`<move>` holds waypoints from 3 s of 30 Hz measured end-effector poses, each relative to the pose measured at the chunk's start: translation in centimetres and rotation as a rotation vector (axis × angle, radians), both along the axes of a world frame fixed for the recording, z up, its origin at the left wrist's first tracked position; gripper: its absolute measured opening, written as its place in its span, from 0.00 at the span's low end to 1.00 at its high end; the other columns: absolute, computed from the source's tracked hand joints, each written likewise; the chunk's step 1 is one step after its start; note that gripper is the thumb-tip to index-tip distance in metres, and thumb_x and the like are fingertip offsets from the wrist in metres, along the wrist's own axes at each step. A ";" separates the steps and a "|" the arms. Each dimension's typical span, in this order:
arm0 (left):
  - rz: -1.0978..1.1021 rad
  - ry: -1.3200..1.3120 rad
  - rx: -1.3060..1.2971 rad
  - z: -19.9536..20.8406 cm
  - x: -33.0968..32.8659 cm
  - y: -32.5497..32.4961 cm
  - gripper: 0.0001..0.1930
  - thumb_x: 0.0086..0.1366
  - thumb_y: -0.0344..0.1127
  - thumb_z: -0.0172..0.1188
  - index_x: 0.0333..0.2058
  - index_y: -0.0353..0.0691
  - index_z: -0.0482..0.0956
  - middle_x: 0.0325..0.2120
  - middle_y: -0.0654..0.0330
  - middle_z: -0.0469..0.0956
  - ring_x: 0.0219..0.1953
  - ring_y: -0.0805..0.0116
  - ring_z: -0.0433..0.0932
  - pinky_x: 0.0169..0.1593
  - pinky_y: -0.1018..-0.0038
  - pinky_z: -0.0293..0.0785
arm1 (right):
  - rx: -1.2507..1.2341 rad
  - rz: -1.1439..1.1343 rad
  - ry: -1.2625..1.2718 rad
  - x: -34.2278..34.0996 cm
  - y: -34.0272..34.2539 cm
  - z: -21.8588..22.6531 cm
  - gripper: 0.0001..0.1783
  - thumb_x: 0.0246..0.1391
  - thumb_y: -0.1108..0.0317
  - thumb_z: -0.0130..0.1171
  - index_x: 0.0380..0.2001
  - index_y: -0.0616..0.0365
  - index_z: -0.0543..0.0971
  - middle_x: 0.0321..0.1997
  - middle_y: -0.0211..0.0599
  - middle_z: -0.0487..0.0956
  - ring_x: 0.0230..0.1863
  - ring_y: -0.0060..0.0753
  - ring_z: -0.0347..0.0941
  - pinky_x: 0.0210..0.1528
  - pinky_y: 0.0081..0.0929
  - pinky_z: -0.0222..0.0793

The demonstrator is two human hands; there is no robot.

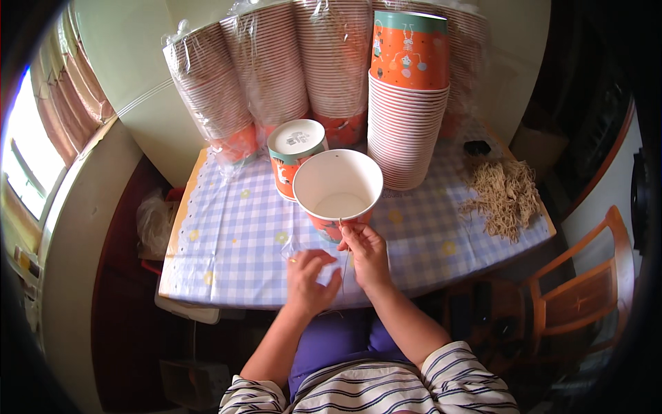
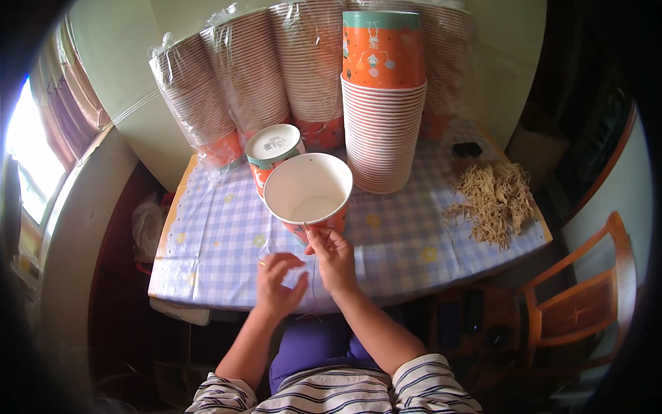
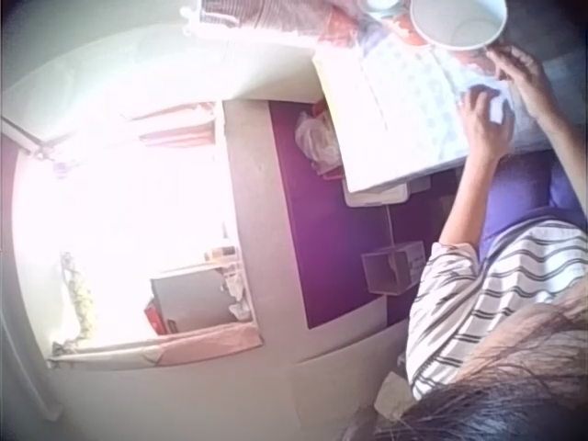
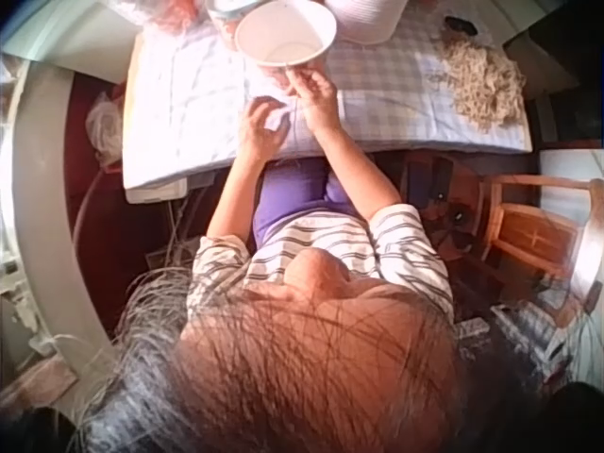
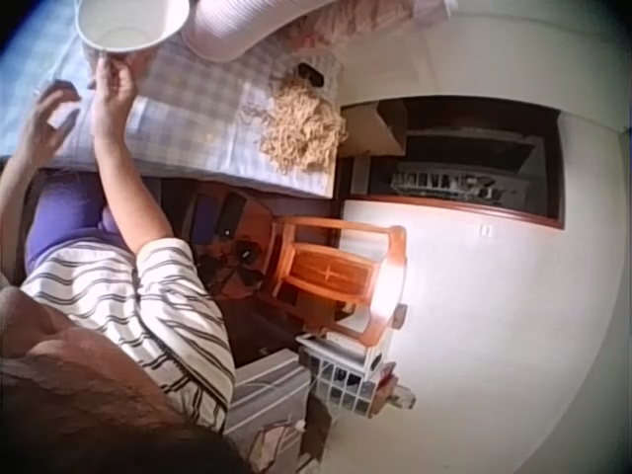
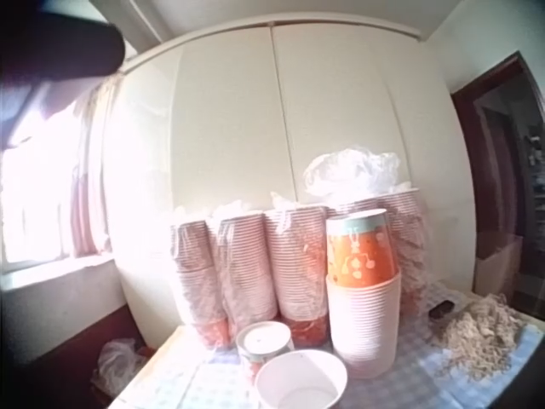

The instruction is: Attaching elastic bands to the rims of paper buckets.

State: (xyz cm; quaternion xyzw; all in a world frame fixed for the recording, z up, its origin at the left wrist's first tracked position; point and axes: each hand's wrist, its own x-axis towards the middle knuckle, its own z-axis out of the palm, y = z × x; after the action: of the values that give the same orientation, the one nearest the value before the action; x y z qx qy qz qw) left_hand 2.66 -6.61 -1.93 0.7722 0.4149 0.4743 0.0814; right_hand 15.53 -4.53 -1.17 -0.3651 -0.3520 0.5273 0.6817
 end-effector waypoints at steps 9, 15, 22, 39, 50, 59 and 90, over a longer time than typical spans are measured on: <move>-0.110 0.327 0.193 8.3 0.9 4.3 0.17 0.47 0.24 0.59 0.40 0.42 0.75 0.32 0.60 0.76 0.40 0.60 0.74 0.46 0.65 0.66 | -0.093 0.253 0.200 2.7 -0.6 0.3 0.07 0.53 0.70 0.60 0.36 0.58 0.76 0.25 0.26 0.72 0.16 0.12 0.56 0.22 0.16 0.54; -0.256 0.255 0.007 8.5 2.4 4.9 0.14 0.49 0.23 0.58 0.38 0.39 0.75 0.27 0.57 0.78 0.32 0.57 0.78 0.40 0.65 0.70 | -0.056 0.104 0.081 4.3 -1.0 0.8 0.08 0.51 0.72 0.60 0.35 0.60 0.77 0.25 0.25 0.74 0.17 0.10 0.56 0.20 0.13 0.51; -0.248 0.157 -0.037 7.6 3.1 4.8 0.12 0.49 0.24 0.58 0.36 0.38 0.76 0.26 0.56 0.79 0.32 0.57 0.79 0.41 0.65 0.71 | -0.072 0.011 -0.151 4.0 -0.6 -1.2 0.08 0.53 0.67 0.59 0.33 0.61 0.78 0.25 0.24 0.74 0.21 0.09 0.61 0.22 0.10 0.55; -0.228 0.283 0.285 6.1 3.2 5.4 0.16 0.46 0.24 0.61 0.37 0.40 0.74 0.22 0.60 0.76 0.28 0.60 0.76 0.37 0.67 0.70 | -0.014 -0.006 -0.218 3.1 -0.2 -1.5 0.08 0.56 0.65 0.56 0.30 0.60 0.77 0.25 0.25 0.75 0.23 0.11 0.64 0.25 0.13 0.59; -0.219 0.237 0.293 6.0 3.1 5.8 0.16 0.45 0.23 0.62 0.36 0.40 0.75 0.21 0.61 0.76 0.26 0.63 0.76 0.35 0.69 0.71 | -0.032 -0.014 -0.250 3.2 -0.4 -1.3 0.10 0.55 0.63 0.57 0.29 0.59 0.77 0.22 0.22 0.72 0.21 0.10 0.62 0.23 0.13 0.57; -0.219 0.216 0.295 5.8 3.1 5.7 0.16 0.47 0.23 0.61 0.37 0.39 0.74 0.20 0.59 0.75 0.27 0.62 0.76 0.37 0.67 0.71 | -0.033 -0.017 -0.242 3.3 -0.4 -1.4 0.11 0.55 0.62 0.59 0.28 0.59 0.77 0.21 0.22 0.72 0.20 0.10 0.61 0.22 0.12 0.56; -0.542 -0.676 -1.201 -0.9 -1.8 -5.0 0.15 0.68 0.41 0.50 0.32 0.32 0.76 0.17 0.67 0.67 0.25 0.77 0.66 0.34 0.79 0.66 | 0.051 0.057 0.128 14.3 -2.3 4.6 0.09 0.60 0.65 0.49 0.34 0.58 0.75 0.19 0.24 0.68 0.14 0.12 0.50 0.20 0.15 0.49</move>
State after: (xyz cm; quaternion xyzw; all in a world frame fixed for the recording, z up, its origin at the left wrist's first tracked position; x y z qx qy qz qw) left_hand 0.87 -11.59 -2.84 0.4820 0.3500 0.3408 0.7273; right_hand 29.82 -6.78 3.40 -0.3030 -0.3311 0.5598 0.6966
